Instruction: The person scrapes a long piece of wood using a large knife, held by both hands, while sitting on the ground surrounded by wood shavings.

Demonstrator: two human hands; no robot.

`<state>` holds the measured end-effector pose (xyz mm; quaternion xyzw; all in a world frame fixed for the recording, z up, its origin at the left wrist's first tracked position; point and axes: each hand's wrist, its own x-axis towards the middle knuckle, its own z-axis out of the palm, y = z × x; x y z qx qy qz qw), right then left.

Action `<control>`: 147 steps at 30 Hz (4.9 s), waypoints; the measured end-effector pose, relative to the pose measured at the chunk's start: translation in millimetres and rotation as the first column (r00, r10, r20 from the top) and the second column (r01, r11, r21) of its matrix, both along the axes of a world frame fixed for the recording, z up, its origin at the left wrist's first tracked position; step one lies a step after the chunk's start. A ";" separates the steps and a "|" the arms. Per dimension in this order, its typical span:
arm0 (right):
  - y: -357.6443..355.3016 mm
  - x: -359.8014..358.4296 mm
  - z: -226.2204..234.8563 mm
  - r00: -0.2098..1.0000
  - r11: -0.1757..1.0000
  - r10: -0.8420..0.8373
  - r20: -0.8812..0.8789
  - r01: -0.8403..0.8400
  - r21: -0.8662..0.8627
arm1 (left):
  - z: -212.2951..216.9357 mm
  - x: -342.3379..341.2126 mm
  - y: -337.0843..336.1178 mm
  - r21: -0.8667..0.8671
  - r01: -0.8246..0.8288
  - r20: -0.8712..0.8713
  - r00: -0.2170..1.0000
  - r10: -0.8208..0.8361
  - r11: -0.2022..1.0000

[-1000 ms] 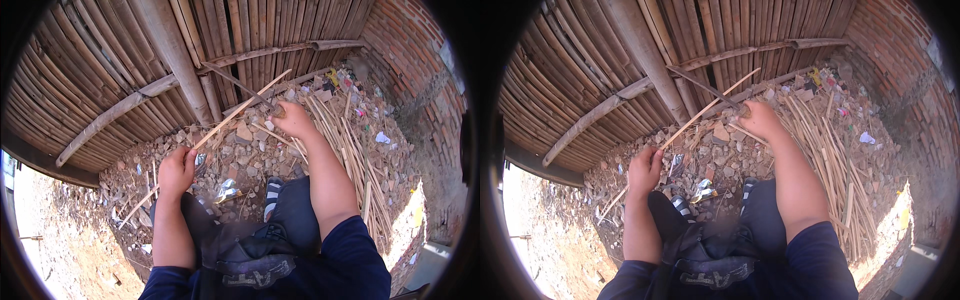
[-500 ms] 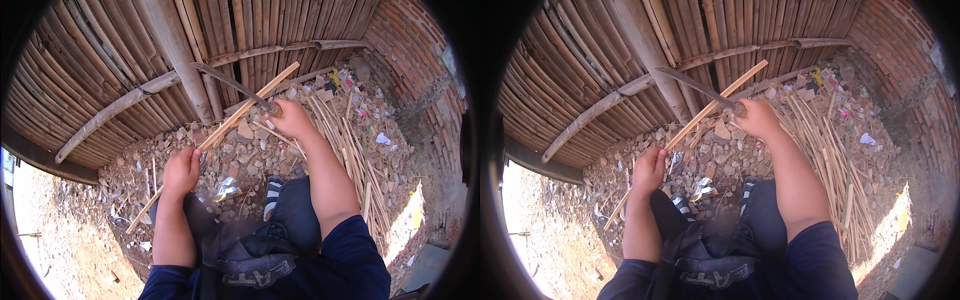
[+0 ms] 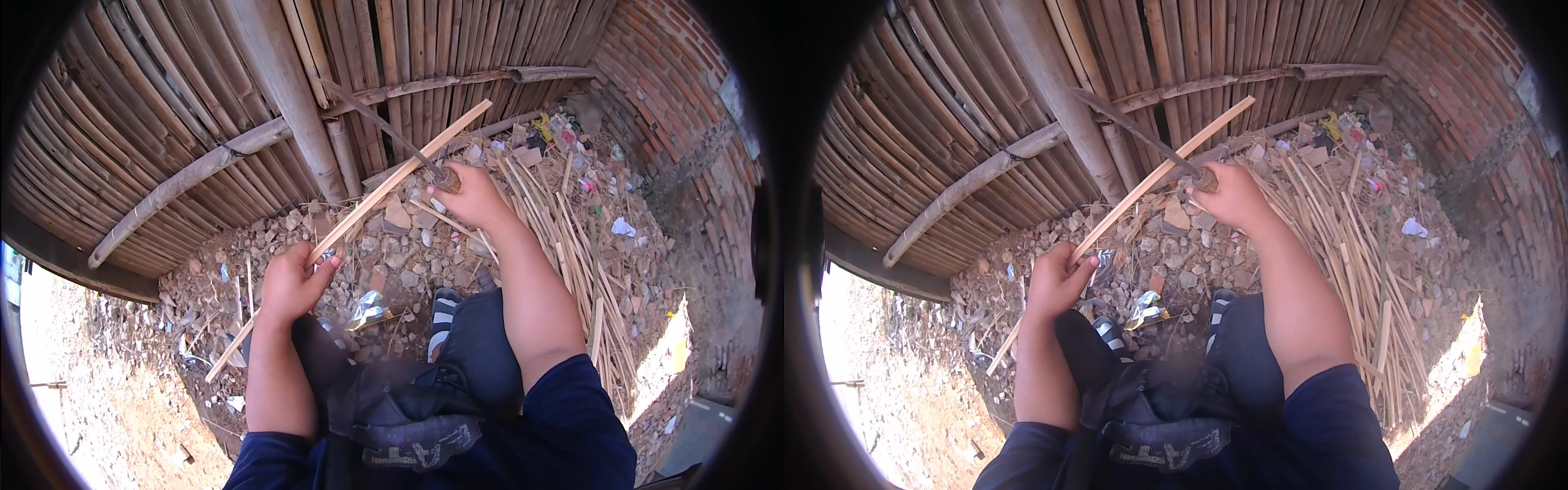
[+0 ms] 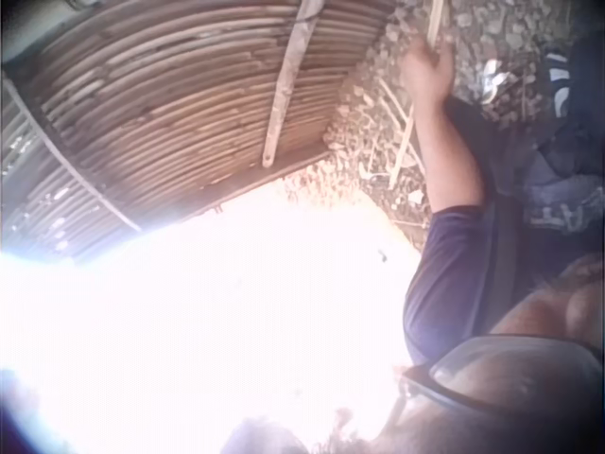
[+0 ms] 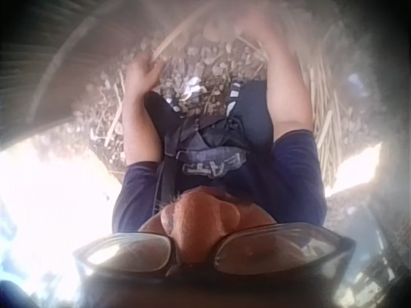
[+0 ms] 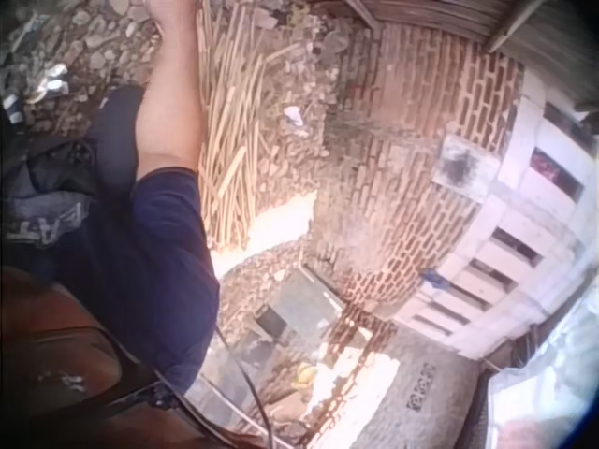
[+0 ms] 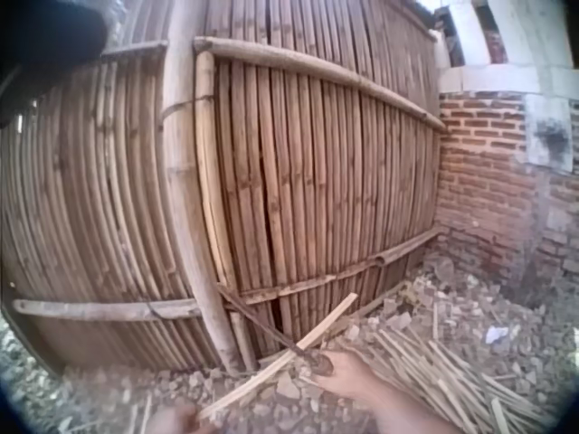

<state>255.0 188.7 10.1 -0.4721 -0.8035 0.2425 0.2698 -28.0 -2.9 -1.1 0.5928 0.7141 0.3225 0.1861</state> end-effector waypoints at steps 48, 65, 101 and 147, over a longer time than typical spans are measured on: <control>8.5 6.2 -5.8 0.999 0.988 -0.019 0.049 0.026 -0.151 | -4.2 0.4 -3.4 -0.067 0.011 0.059 0.998 -0.007 0.998; -6.0 -5.4 6.0 0.984 0.981 0.174 0.028 -0.176 0.078 | -6.2 -4.1 -6.4 0.025 0.002 0.033 0.999 -0.003 1.000; 24.6 21.2 -24.8 0.997 0.991 -0.077 -0.005 0.076 -0.114 | 8.4 8.1 -4.7 -0.082 0.026 -0.004 1.000 -0.026 0.996; 3.7 -0.9 -6.2 0.996 0.998 0.023 0.084 -0.017 -0.064 | 8.6 12.1 -7.4 -0.059 -0.023 -0.044 0.999 0.020 0.998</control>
